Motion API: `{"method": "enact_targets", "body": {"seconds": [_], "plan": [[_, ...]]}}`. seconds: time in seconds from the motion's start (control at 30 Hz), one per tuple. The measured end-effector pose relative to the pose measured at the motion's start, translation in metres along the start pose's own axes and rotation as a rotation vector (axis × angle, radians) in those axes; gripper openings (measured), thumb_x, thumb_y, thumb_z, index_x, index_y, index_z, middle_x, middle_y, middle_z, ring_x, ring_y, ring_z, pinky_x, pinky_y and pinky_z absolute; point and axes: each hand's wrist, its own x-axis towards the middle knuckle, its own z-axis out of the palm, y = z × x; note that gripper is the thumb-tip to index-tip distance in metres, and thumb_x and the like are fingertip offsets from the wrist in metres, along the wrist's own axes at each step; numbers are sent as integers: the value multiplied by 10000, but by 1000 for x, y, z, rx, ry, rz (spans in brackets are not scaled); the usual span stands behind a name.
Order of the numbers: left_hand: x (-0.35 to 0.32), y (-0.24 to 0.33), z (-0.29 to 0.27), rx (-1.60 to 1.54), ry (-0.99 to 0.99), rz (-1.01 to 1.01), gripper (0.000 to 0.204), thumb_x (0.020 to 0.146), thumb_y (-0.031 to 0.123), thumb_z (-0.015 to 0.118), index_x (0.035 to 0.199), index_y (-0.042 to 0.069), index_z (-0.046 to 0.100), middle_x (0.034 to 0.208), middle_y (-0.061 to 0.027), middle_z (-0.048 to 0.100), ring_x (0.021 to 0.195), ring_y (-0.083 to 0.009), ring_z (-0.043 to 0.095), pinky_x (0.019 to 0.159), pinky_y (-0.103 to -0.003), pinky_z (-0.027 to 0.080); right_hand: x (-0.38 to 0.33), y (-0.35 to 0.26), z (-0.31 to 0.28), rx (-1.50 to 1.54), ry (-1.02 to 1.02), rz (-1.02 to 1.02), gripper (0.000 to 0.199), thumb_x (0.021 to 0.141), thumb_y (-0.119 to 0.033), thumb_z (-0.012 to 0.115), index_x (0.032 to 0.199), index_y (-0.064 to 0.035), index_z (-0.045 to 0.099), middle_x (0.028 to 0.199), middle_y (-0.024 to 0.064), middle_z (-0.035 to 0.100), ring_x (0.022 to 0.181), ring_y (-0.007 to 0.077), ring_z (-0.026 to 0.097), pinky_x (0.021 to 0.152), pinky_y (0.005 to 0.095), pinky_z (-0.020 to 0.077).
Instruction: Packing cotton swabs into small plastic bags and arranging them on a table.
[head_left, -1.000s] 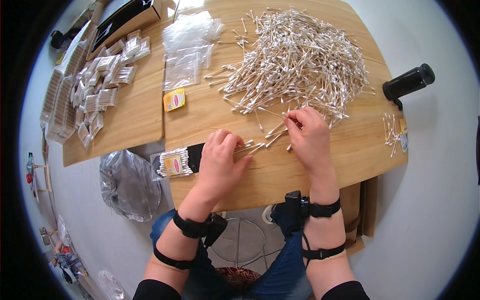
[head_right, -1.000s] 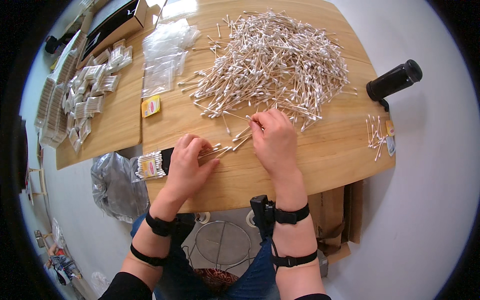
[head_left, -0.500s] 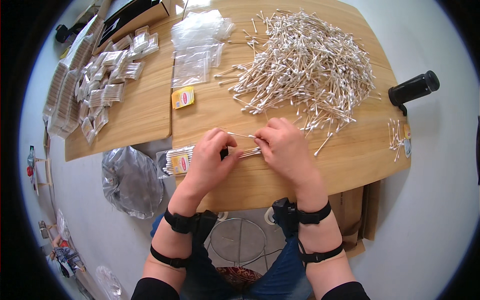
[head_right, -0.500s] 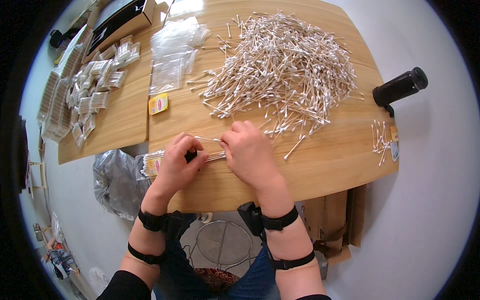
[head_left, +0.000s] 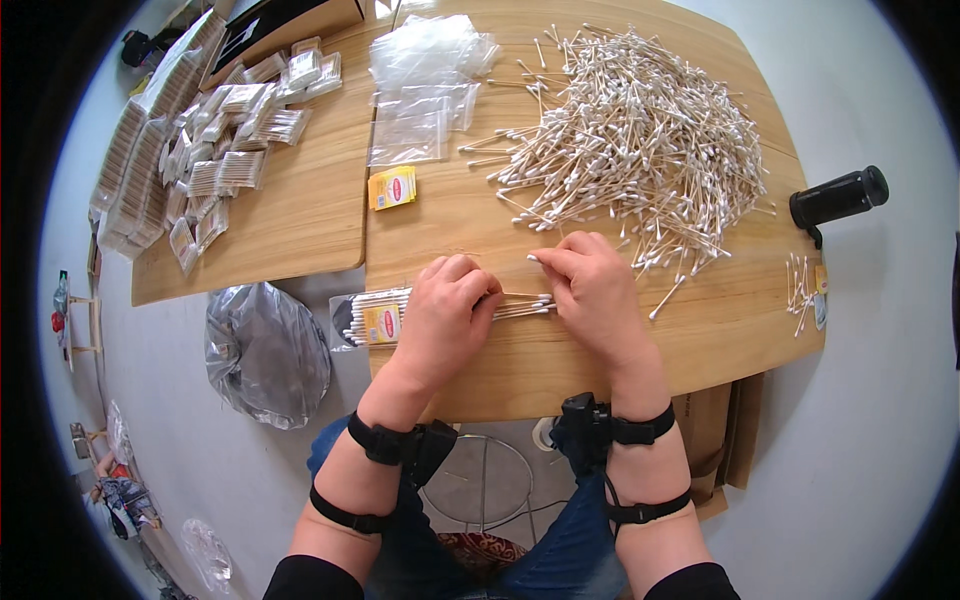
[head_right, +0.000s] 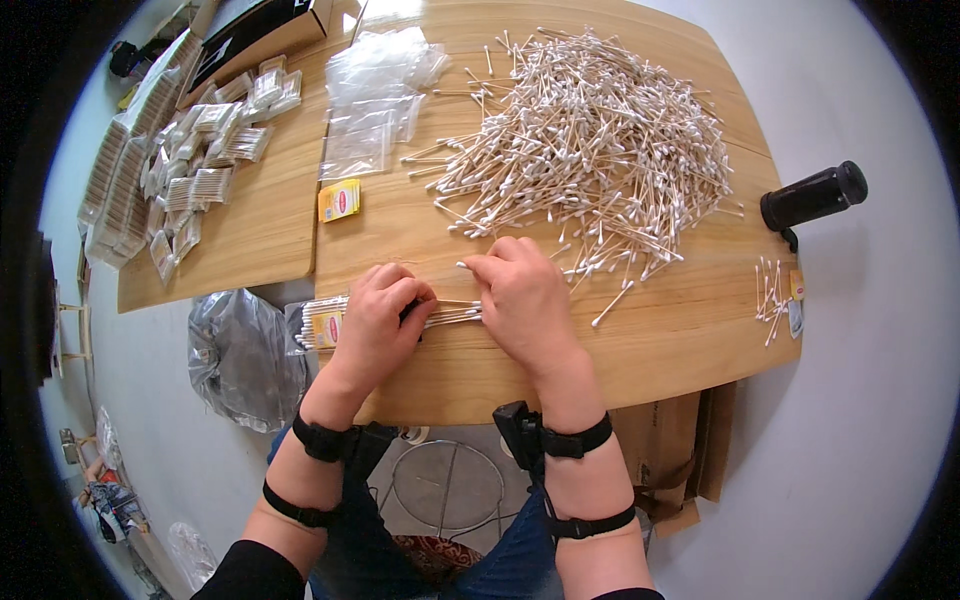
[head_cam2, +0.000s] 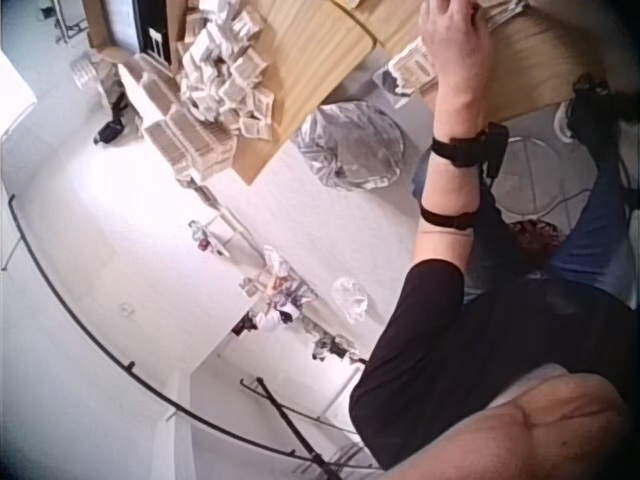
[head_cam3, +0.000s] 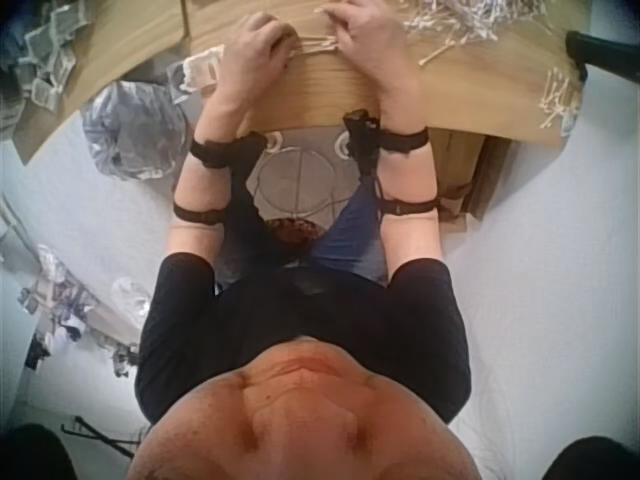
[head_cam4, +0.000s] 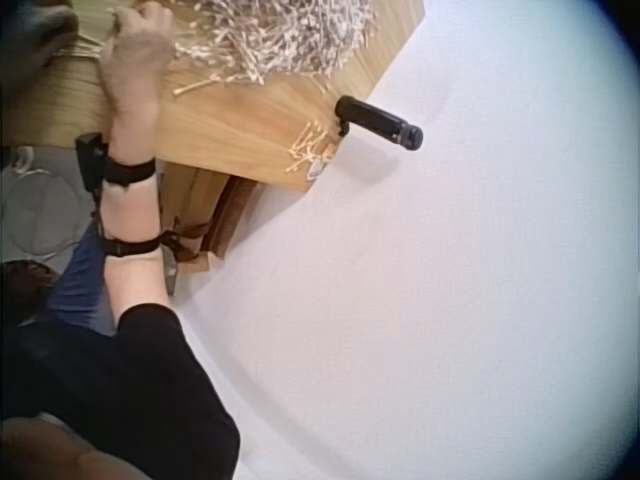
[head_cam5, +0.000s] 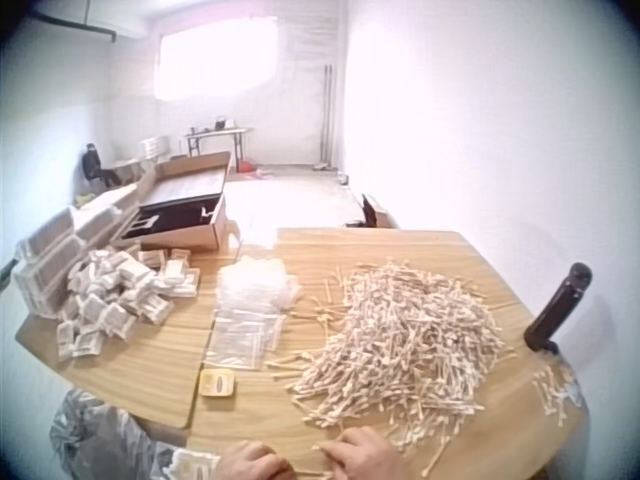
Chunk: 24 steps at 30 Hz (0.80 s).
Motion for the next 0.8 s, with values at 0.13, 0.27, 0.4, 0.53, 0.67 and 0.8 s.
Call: {"method": "enact_targets", "body": {"seconds": [0.13,0.27,0.4,0.53,0.67,0.8], "plan": [[-2,2,-4,26,-10,-14,90,806,67,756,834,53,672,830,-96,609,836,-312,606,769,-416,486,1,-3,6,-57,5,-57,160,824,-30,691,966,-66,756,852,101,647,857,303,618,748,409,518],[-2,4,-8,-30,-2,-85,89,821,75,752,857,51,675,833,-100,609,846,-305,606,774,-415,486,0,-13,17,-26,-128,-115,108,818,-66,698,925,-71,716,866,93,639,884,306,613,773,416,526],[1,0,-5,-4,162,-21,89,839,90,747,894,51,689,888,-103,620,875,-305,608,790,-410,490,2,-6,11,-21,35,-6,85,828,-83,710,904,-66,676,888,95,629,901,307,603,792,424,514],[0,3,-1,-9,18,24,81,844,74,737,906,49,692,932,-101,633,894,-311,611,799,-403,497,4,4,2,-256,142,143,121,826,-108,731,896,-75,638,909,94,615,923,307,588,817,428,491],[-2,6,-1,-32,-34,-8,72,846,66,729,898,41,687,937,-107,634,899,-320,608,802,-407,496,2,5,6,-316,105,129,134,817,-112,741,872,-79,624,900,92,610,914,306,586,796,434,485],[0,7,-2,-53,111,-64,93,864,54,709,950,32,681,967,-127,635,924,-328,612,811,-410,499,-2,2,-1,-271,74,121,117,816,-98,731,847,-74,621,882,95,610,887,313,586,776,439,485]]}}
